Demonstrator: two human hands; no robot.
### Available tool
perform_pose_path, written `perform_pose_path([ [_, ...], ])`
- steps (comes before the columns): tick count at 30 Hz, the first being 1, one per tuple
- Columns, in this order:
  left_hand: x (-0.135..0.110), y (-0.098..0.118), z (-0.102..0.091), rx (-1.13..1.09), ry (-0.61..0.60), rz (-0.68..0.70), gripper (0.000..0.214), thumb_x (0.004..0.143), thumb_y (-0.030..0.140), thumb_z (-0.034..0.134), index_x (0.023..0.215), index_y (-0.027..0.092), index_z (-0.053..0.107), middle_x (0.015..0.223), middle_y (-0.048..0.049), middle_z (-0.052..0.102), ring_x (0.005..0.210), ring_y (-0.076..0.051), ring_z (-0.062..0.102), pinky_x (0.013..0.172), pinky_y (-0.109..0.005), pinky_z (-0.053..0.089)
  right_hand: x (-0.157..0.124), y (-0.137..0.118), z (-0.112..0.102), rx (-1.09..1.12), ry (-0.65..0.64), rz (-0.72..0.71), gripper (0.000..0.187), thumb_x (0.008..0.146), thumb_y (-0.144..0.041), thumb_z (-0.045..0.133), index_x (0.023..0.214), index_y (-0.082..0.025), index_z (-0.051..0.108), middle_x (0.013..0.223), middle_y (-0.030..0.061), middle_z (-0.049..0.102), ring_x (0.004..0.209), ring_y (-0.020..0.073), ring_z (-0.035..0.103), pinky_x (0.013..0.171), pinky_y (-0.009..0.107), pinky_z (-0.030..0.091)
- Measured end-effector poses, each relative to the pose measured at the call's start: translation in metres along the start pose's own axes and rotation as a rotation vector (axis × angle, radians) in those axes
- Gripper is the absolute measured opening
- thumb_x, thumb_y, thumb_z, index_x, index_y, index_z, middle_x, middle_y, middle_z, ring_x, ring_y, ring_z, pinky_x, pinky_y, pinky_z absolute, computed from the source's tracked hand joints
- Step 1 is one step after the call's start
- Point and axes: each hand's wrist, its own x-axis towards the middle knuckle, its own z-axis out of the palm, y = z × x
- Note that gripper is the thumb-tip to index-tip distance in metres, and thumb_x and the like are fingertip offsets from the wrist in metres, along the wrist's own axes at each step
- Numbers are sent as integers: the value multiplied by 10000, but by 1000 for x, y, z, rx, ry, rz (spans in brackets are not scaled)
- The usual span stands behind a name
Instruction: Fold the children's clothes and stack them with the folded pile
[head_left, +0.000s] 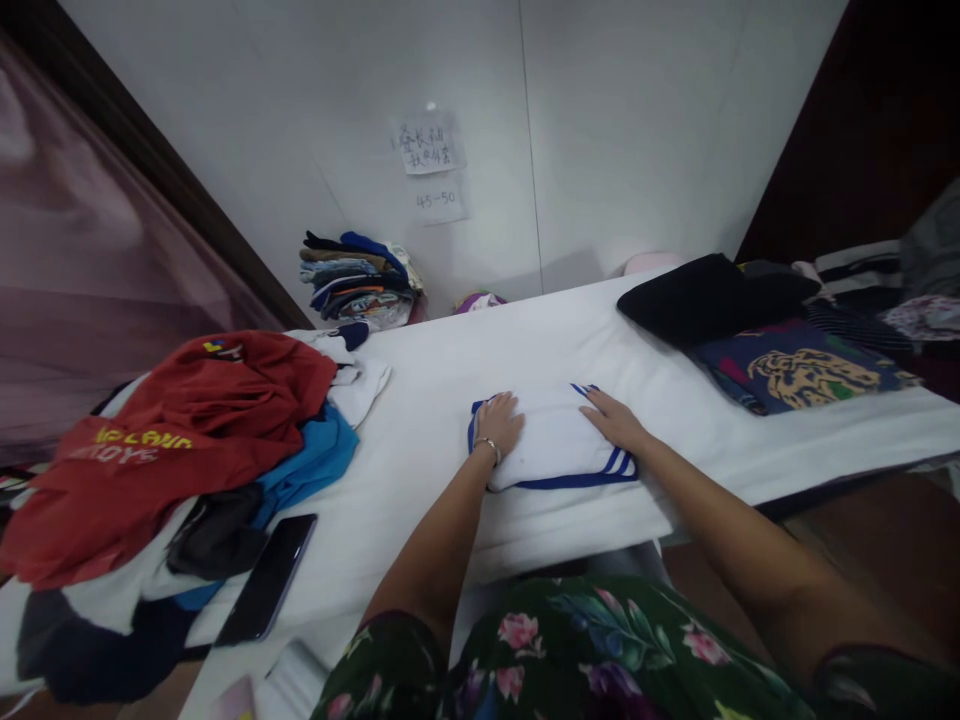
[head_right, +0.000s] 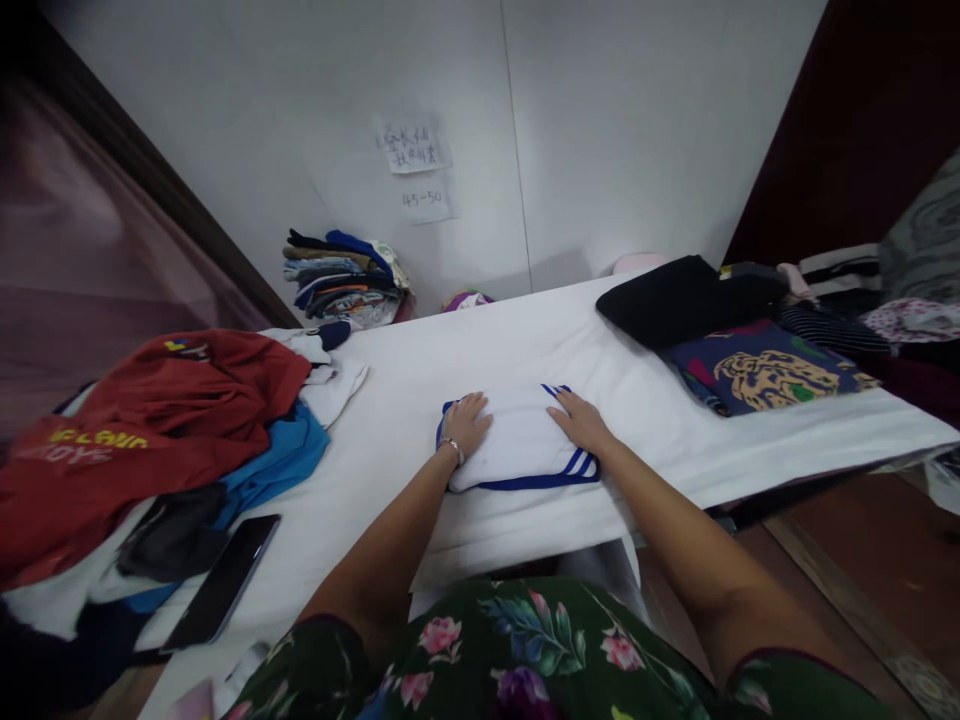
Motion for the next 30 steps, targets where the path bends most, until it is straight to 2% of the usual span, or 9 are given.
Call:
perform_pose_path([
  [2, 1, -3, -7, -114, 16, -27, 413, 840, 302, 510, 1244, 224, 543, 1406, -43, 456, 1343, -201, 333, 1146, -438, 164, -17, 5, -6, 67, 43, 12, 551, 884, -540, 389, 1307, -208, 508, 1372, 76, 487, 1290, 254, 416, 1083, 460, 319],
  [4, -2, -5, -16, -251, 61, -57, 397, 831, 289, 524, 1218, 207, 567, 1348, -55, 521, 1277, -194, 433, 1113, -404, 276, -37, 9, -12, 146, 89, 52, 558, 878, -555, 391, 1293, -207, 525, 1332, 82, 529, 1245, 258, 472, 1052, 459, 368],
  [7, -25, -5, -29, -381, 188, -34, 352, 835, 316, 516, 1153, 199, 609, 1252, -55, 599, 1165, -188, 539, 1021, -371, 417, -69, 14, -17, 258, 163, 80, 533, 863, -542, 439, 1264, -210, 552, 1295, 78, 563, 1210, 255, 508, 1033, 448, 400],
  [11, -77, 1, -31, -326, 321, 187, 268, 850, 310, 493, 1053, 219, 642, 1131, -31, 660, 1098, -185, 575, 996, -408, 442, -107, 22, -18, 306, 150, -8, 484, 854, -486, 492, 1261, -231, 554, 1256, 69, 595, 1161, 258, 549, 1004, 452, 435],
  [14, -110, 5, -24, -192, 296, 336, 256, 838, 295, 527, 1058, 218, 633, 1148, -53, 650, 1131, -209, 549, 1011, -444, 412, -125, 25, -17, 217, 100, -83, 468, 860, -440, 492, 1283, -244, 531, 1260, 63, 590, 1162, 252, 547, 996, 441, 446],
  [18, -123, 4, -16, -16, 190, 356, 395, 774, 315, 619, 1155, 216, 584, 1283, -93, 562, 1186, -261, 495, 1014, -489, 380, -132, 18, -16, 47, 94, -182, 528, 847, -392, 513, 1353, -255, 449, 1362, 75, 496, 1231, 258, 481, 1023, 443, 417],
  [23, -114, -1, -10, 27, 219, 288, 419, 735, 143, 553, 1144, 225, 593, 1258, -79, 577, 1169, -255, 503, 1009, -475, 390, -122, 1, -14, -64, 148, -259, 545, 873, -356, 478, 1402, -288, 365, 1470, 60, 345, 1312, 251, 379, 1057, 436, 382],
  [26, -108, -2, -6, 17, 242, 274, 486, 658, 42, 500, 1093, 225, 618, 1205, -60, 611, 1127, -245, 529, 995, -469, 412, -114, -4, -8, -92, 182, -268, 501, 893, -328, 445, 1389, -288, 389, 1455, 56, 370, 1305, 244, 390, 1054, 436, 392],
  [30, -103, -2, -3, 11, 238, 275, 539, 597, -7, 459, 1064, 209, 622, 1157, -53, 627, 1095, -232, 538, 986, -453, 432, -107, -1, 1, -145, 177, -286, 428, 898, -257, 411, 1317, -254, 496, 1390, 73, 462, 1252, 251, 459, 1029, 458, 421],
])
